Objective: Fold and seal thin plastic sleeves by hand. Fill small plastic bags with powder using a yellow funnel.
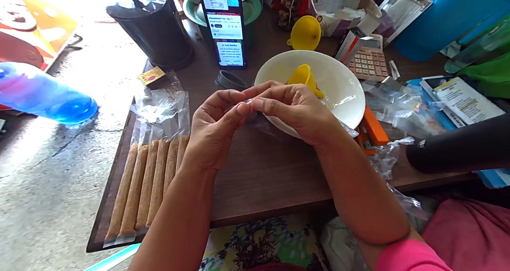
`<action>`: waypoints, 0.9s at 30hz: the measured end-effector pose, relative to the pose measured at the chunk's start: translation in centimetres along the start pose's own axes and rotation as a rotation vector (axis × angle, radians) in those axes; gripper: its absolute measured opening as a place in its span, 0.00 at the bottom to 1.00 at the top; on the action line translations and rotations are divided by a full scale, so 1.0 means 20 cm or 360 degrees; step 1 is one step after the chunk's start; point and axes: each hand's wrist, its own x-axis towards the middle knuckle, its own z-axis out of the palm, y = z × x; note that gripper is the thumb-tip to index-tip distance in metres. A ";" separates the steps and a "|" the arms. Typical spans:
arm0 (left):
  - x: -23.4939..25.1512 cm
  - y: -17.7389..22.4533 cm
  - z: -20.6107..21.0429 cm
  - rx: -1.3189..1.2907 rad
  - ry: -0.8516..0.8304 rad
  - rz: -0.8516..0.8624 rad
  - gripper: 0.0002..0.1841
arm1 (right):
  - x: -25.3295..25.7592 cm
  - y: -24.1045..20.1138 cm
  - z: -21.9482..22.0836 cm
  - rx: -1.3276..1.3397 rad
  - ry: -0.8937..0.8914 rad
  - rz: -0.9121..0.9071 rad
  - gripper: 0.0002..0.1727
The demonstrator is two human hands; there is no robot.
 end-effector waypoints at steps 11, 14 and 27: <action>0.00 -0.02 0.01 0.0276 0.0145 0.0261 0.06 | 0.01 0.02 0.03 -0.0202 0.0098 -0.0094 0.06; 0.00 -0.01 0.01 0.0296 0.0163 0.0229 0.03 | 0.01 0.02 0.03 -0.0314 0.0149 -0.0115 0.06; -0.01 -0.02 0.00 0.0111 0.0060 0.0024 0.09 | 0.01 0.02 0.03 -0.0406 0.0206 -0.0102 0.05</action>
